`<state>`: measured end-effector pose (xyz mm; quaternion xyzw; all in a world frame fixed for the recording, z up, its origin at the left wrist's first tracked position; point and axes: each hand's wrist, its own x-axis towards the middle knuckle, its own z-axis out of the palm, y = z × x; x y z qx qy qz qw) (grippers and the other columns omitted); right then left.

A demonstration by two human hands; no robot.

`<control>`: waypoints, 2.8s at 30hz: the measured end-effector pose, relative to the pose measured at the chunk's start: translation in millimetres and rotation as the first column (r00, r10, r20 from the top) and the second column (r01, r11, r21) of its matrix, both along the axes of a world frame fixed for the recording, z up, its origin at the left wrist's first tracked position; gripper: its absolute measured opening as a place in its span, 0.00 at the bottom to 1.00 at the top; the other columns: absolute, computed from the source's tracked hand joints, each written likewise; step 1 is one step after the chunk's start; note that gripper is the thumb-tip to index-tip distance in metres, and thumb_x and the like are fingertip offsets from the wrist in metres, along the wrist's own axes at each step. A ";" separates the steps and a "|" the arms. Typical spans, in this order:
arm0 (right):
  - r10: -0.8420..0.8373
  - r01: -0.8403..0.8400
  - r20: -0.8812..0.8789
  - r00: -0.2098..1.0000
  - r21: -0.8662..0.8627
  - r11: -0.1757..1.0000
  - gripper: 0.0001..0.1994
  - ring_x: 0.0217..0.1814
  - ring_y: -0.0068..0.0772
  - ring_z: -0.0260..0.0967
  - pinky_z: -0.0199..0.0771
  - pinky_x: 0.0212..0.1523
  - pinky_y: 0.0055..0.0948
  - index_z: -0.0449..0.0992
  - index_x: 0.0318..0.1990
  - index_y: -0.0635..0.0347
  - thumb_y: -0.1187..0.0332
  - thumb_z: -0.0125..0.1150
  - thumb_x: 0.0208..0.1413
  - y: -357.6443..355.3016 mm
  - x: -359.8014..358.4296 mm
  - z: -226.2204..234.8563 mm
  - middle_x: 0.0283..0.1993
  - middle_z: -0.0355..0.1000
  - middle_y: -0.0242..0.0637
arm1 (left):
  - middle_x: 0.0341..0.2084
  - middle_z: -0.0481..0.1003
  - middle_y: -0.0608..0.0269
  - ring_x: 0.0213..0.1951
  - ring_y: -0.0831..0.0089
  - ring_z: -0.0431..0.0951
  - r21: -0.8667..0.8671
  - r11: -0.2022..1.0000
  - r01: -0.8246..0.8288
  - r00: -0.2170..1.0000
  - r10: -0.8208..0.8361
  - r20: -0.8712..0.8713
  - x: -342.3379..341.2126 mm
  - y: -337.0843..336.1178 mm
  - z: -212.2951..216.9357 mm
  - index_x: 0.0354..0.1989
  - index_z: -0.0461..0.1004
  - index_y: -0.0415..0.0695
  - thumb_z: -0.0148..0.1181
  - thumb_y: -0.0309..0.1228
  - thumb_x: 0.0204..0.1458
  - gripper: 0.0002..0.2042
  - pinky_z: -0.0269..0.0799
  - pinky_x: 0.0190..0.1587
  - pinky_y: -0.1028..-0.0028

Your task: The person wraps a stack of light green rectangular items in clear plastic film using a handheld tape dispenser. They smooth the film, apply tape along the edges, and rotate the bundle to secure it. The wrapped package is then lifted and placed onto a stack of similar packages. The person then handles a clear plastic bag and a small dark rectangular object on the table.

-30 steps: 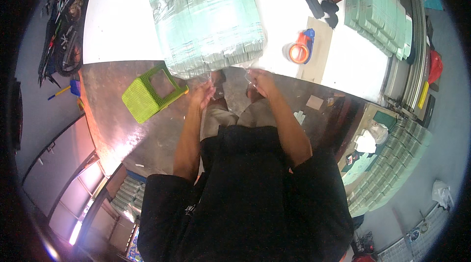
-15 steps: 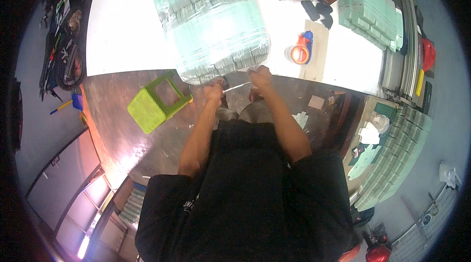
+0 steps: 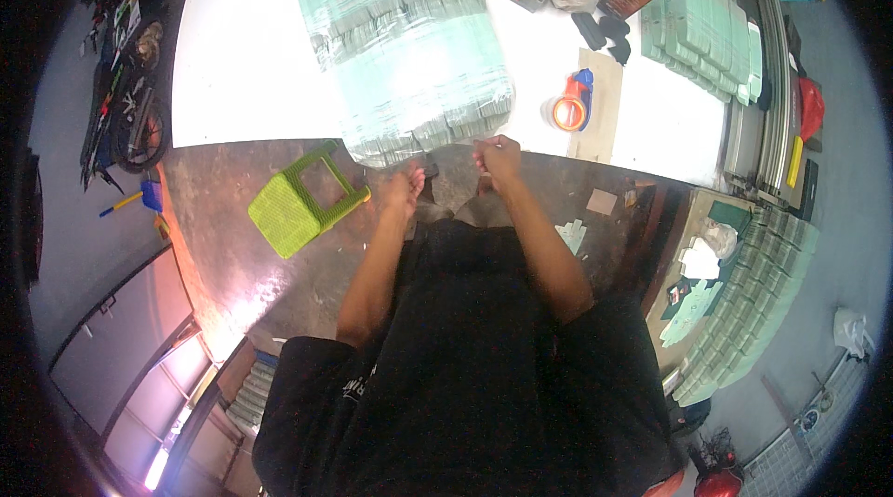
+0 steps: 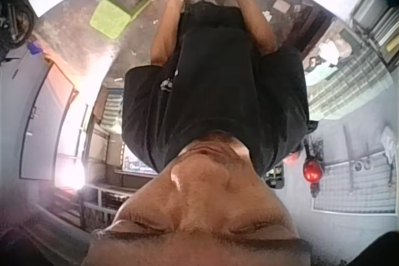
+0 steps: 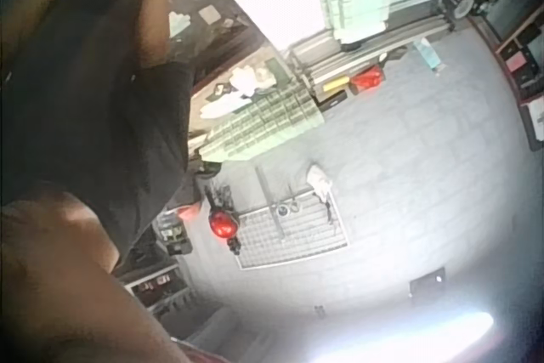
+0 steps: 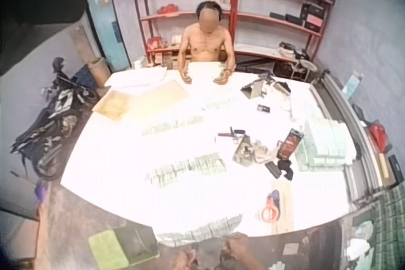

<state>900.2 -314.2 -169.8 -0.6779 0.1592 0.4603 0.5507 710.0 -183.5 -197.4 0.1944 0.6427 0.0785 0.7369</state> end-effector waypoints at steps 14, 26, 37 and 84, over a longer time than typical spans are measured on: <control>-0.130 0.141 -0.230 0.964 0.031 0.990 0.09 0.33 0.39 0.78 0.81 0.28 0.30 0.68 0.42 0.85 0.82 0.47 0.58 22.7 35.0 34.7 0.38 0.77 0.60 | 0.50 0.74 0.36 0.51 0.51 0.80 0.121 0.941 -0.316 0.941 0.295 0.166 10.5 8.6 48.6 0.57 0.64 0.26 0.50 0.24 0.65 0.16 0.81 0.56 0.63; -0.379 0.428 -0.381 0.843 0.051 0.902 0.07 0.30 0.48 0.79 0.81 0.23 0.33 0.66 0.40 0.81 0.84 0.47 0.55 36.3 35.0 12.1 0.35 0.71 0.56 | 0.69 0.53 0.31 0.71 0.38 0.53 0.668 -0.291 0.685 0.643 -0.190 -0.742 43.3 -9.9 118.9 0.69 0.57 0.32 0.77 0.53 0.42 0.52 0.48 0.69 0.41; -0.255 0.278 -0.324 0.911 0.026 0.960 0.06 0.29 0.35 0.77 0.77 0.25 0.29 0.71 0.37 0.75 0.78 0.49 0.59 28.2 37.1 34.6 0.40 0.78 0.64 | 0.76 0.41 0.38 0.76 0.38 0.40 0.230 -0.877 0.422 -0.025 -0.265 -0.964 128.9 67.0 119.9 0.77 0.48 0.44 0.74 0.63 0.34 0.63 0.33 0.71 0.30; -0.496 0.843 -0.702 0.511 0.299 0.447 0.23 0.39 0.50 0.77 0.79 0.30 0.38 0.76 0.52 0.63 0.54 0.50 0.57 -60.0 -88.3 -27.7 0.45 0.78 0.46 | 0.74 0.47 0.37 0.76 0.41 0.45 0.379 -0.867 0.324 -0.009 -0.403 -0.915 129.4 76.2 104.2 0.74 0.54 0.39 0.63 0.47 0.56 0.42 0.40 0.75 0.44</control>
